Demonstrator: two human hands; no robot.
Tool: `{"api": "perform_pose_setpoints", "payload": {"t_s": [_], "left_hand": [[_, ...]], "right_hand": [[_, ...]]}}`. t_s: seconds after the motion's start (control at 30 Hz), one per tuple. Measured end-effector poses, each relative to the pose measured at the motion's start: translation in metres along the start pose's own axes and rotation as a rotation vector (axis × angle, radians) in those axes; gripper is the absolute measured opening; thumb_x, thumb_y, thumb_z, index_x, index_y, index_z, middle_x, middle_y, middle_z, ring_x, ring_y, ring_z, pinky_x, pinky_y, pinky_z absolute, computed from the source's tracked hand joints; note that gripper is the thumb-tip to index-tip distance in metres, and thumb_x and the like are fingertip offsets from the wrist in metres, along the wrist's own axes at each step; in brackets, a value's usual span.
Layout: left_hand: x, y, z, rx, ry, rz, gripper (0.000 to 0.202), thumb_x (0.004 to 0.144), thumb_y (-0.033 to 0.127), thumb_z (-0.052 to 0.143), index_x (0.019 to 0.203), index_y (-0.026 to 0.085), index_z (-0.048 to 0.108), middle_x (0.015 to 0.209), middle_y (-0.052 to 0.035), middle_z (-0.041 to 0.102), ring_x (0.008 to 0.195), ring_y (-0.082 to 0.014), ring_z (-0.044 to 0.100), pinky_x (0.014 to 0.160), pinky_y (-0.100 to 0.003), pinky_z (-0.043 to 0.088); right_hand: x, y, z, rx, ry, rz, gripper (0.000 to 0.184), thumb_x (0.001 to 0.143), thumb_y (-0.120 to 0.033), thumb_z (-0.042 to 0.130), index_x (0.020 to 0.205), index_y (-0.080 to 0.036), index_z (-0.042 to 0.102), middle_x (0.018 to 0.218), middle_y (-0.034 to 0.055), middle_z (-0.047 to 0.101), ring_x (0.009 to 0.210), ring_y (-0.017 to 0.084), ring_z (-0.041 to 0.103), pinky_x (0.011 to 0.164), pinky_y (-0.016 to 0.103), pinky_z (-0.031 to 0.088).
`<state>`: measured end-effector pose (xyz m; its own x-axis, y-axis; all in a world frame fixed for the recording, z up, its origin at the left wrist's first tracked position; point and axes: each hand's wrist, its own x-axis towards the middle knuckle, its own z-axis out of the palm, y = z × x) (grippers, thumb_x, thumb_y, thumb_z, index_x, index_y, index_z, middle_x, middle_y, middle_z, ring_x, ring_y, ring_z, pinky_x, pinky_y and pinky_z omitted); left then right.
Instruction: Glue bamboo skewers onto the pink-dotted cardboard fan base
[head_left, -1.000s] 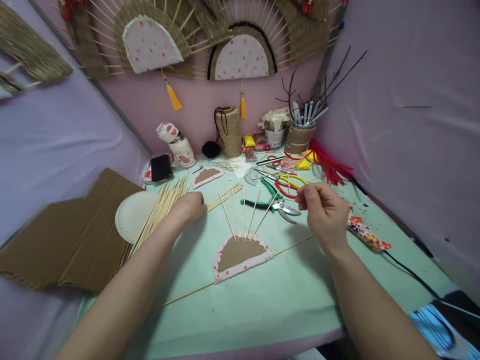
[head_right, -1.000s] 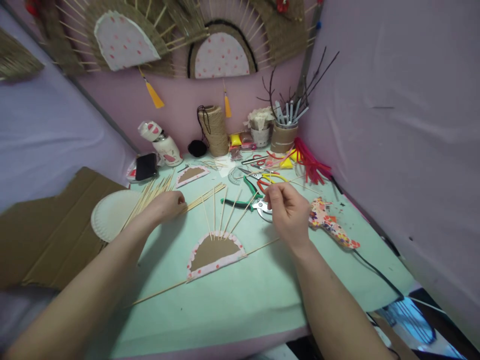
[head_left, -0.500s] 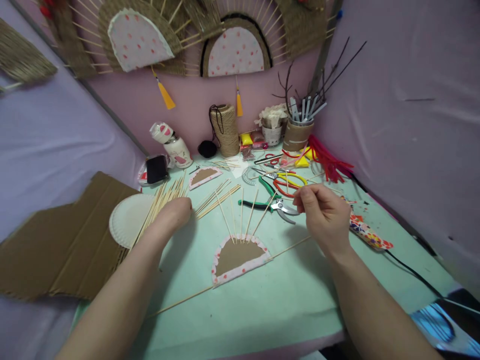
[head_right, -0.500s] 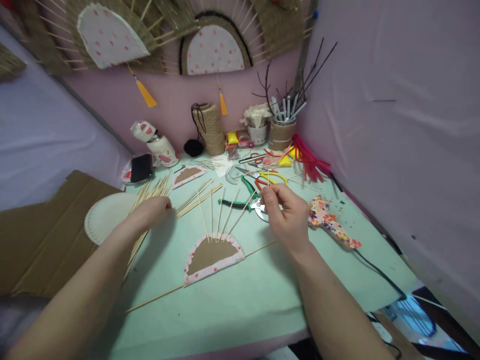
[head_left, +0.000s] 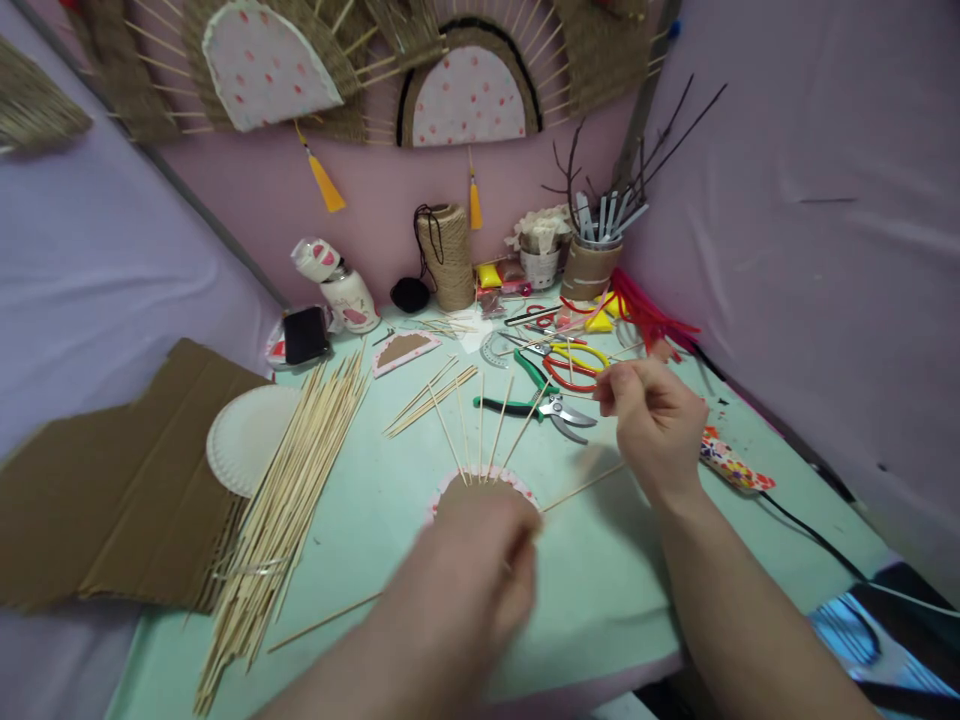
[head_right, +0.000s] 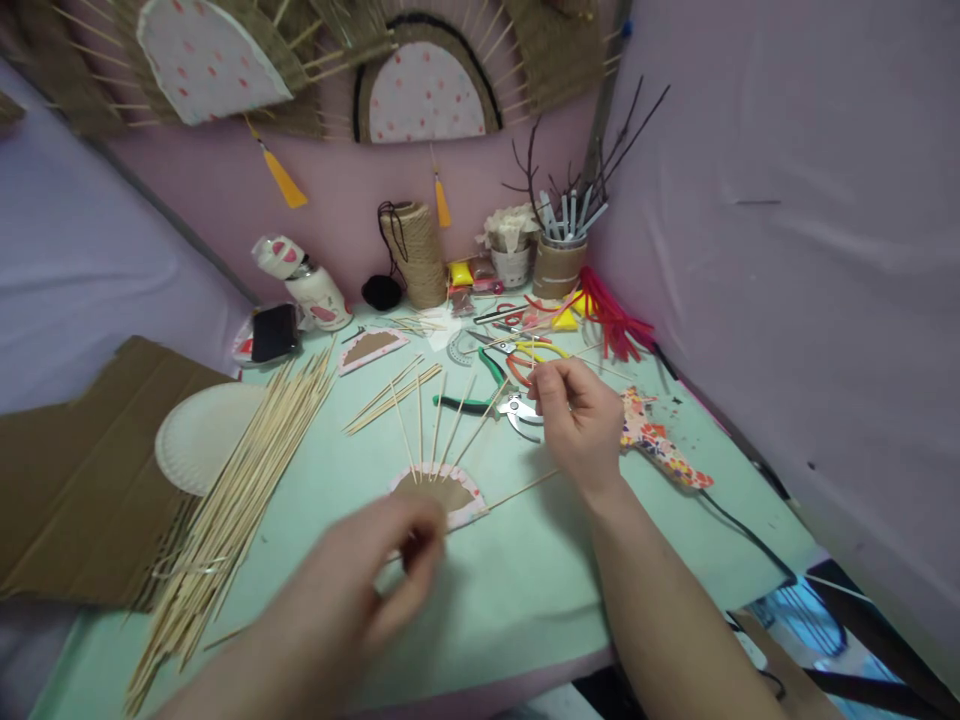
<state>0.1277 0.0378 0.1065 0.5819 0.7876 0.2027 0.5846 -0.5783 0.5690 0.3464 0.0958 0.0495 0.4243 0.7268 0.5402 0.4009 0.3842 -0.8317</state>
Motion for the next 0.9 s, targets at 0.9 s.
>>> {"api": "perform_pose_setpoints", "payload": {"t_s": [0.9], "left_hand": [[-0.012,-0.018,0.107,-0.064,0.263,0.586,0.01,0.086,0.013,0.038,0.085,0.019,0.046,0.058,0.0022,0.044,0.051,-0.0138,0.037,0.05,-0.03,0.023]], "right_hand": [[-0.006,0.007,-0.002,-0.114,-0.173,-0.014,0.022,0.093,-0.035,0.055,0.08,-0.02,0.063,0.07,-0.0001,0.061,0.062,0.014,0.055,0.059,0.028,0.044]]}}
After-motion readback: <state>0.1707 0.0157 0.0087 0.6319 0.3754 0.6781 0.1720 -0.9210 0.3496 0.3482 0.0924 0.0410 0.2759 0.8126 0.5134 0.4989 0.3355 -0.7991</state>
